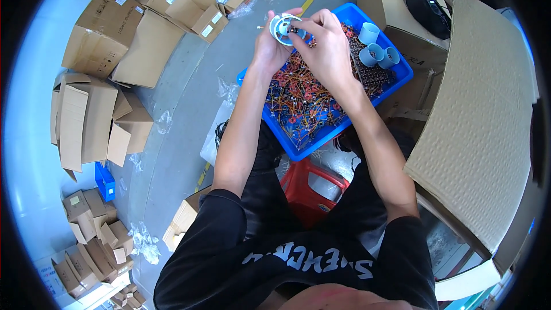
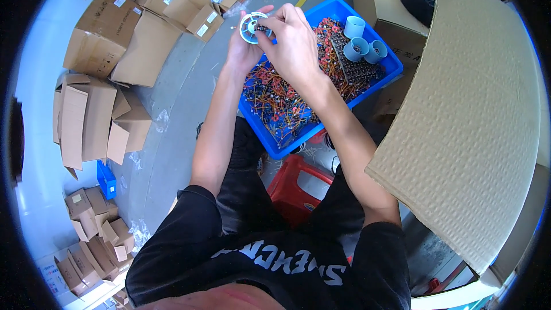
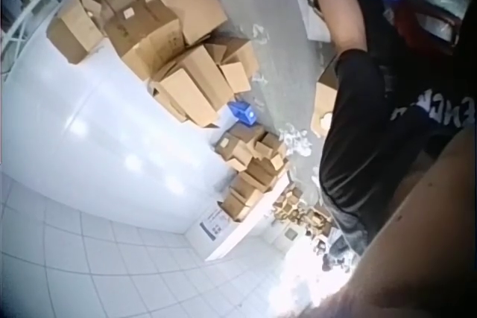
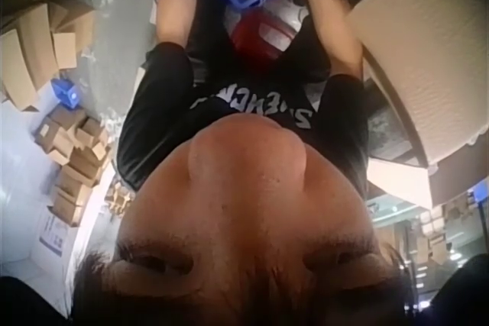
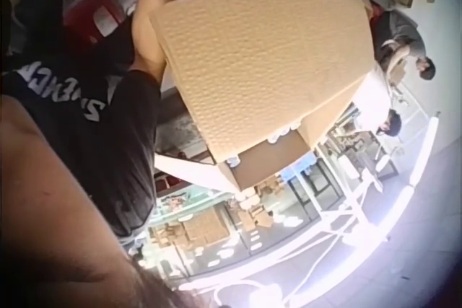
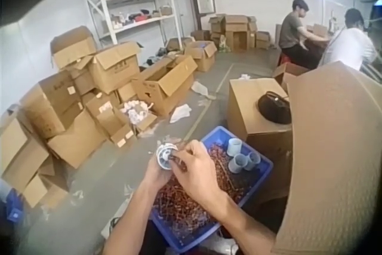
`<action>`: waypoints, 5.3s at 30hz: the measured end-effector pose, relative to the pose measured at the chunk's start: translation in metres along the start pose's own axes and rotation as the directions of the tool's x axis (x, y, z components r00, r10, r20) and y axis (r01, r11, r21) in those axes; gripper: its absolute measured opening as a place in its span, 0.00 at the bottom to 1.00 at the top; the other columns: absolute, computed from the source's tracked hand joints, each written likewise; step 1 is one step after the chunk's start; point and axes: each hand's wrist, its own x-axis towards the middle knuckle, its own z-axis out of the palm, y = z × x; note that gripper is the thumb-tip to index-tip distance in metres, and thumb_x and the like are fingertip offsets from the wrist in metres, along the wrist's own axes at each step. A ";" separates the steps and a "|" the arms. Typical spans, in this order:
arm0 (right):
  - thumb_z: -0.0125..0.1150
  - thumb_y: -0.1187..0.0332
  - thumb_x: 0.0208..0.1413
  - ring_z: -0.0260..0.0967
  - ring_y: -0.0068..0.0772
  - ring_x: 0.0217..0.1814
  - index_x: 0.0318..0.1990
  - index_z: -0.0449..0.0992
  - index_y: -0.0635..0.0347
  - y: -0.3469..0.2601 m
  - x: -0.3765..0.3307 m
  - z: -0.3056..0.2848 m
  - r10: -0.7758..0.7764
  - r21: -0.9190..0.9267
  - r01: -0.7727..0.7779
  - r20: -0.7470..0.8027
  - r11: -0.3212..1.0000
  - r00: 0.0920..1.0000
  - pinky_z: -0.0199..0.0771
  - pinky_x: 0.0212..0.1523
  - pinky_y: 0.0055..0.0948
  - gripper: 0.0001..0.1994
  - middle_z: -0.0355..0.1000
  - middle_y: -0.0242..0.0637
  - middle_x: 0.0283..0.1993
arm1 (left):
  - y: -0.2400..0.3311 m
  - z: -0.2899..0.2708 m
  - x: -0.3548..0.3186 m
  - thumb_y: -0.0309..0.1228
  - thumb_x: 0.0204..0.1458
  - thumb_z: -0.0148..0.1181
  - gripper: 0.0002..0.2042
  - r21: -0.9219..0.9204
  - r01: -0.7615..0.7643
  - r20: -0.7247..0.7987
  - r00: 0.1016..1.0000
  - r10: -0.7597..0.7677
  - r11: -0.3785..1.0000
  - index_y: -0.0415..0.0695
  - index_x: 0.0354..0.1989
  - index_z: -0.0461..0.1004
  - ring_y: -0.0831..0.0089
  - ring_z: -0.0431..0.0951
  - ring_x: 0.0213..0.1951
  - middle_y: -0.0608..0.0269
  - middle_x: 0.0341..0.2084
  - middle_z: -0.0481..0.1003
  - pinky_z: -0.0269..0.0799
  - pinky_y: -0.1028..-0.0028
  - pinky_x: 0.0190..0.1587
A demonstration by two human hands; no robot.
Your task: The person is manually packaging small electronic resistors into white plastic containers.
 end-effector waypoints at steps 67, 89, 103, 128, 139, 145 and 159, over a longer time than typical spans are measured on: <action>0.65 0.66 0.52 0.71 0.40 0.50 0.48 0.67 0.70 0.035 0.005 -0.015 0.235 0.287 -0.363 0.397 0.887 0.887 0.71 0.48 0.33 0.21 0.72 0.48 0.43 | -0.009 0.015 0.001 0.50 0.61 0.43 0.23 0.611 -0.154 -0.135 0.946 0.294 0.776 0.37 0.41 0.66 0.72 0.74 0.41 0.56 0.37 0.72 0.71 0.70 0.46; 0.60 0.84 0.46 0.66 0.30 0.55 0.51 0.64 0.65 0.070 0.008 -0.029 0.128 0.416 -0.471 0.629 0.778 0.767 0.66 0.57 0.29 0.23 0.69 0.38 0.50 | -0.010 0.004 0.000 0.36 0.57 0.55 0.17 0.307 -0.081 -0.165 0.977 0.137 0.948 0.32 0.46 0.70 0.69 0.76 0.41 0.53 0.37 0.76 0.72 0.73 0.45; 0.56 0.90 0.41 0.68 0.30 0.55 0.51 0.67 0.62 0.081 0.004 -0.037 0.125 0.270 -0.393 0.665 0.879 0.736 0.65 0.59 0.29 0.26 0.70 0.37 0.49 | -0.020 -0.014 0.004 0.33 0.57 0.55 0.11 0.764 -0.030 0.057 0.998 -0.020 0.644 0.36 0.37 0.75 0.79 0.70 0.24 0.67 0.23 0.74 0.66 0.76 0.29; 0.75 0.65 0.34 0.75 0.48 0.38 0.40 0.73 0.64 0.110 -0.004 -0.024 0.310 -0.240 -0.233 0.368 0.942 0.877 0.74 0.40 0.37 0.24 0.75 0.49 0.35 | -0.033 0.015 -0.006 0.33 0.51 0.60 0.10 0.973 -0.055 0.029 0.993 0.117 0.224 0.37 0.32 0.75 0.65 0.78 0.26 0.54 0.27 0.78 0.71 0.69 0.31; 0.74 0.59 0.38 0.75 0.42 0.44 0.42 0.73 0.65 0.151 0.000 -0.033 0.476 -0.372 -0.373 0.239 0.850 0.846 0.73 0.45 0.34 0.25 0.76 0.48 0.41 | -0.039 0.005 -0.003 0.35 0.54 0.56 0.11 0.927 -0.101 0.128 0.990 -0.052 0.361 0.39 0.37 0.75 0.67 0.79 0.31 0.56 0.30 0.79 0.72 0.69 0.35; 0.75 0.59 0.38 0.74 0.34 0.40 0.41 0.74 0.64 0.142 -0.008 -0.085 0.478 -0.139 -0.491 0.556 0.860 0.680 0.73 0.43 0.32 0.25 0.76 0.44 0.37 | -0.037 -0.008 -0.009 0.36 0.57 0.53 0.12 0.984 -0.169 0.176 0.968 -0.178 0.053 0.38 0.40 0.72 0.70 0.76 0.29 0.58 0.28 0.78 0.71 0.71 0.35; 0.67 0.63 0.46 0.73 0.49 0.43 0.43 0.71 0.64 0.078 -0.093 -0.107 0.570 -0.508 -0.528 -0.085 0.681 0.817 0.72 0.42 0.41 0.19 0.74 0.49 0.39 | -0.061 -0.018 -0.005 0.36 0.53 0.55 0.11 0.973 -0.203 0.146 0.907 -0.394 -0.108 0.43 0.40 0.74 0.65 0.78 0.35 0.55 0.33 0.78 0.72 0.66 0.37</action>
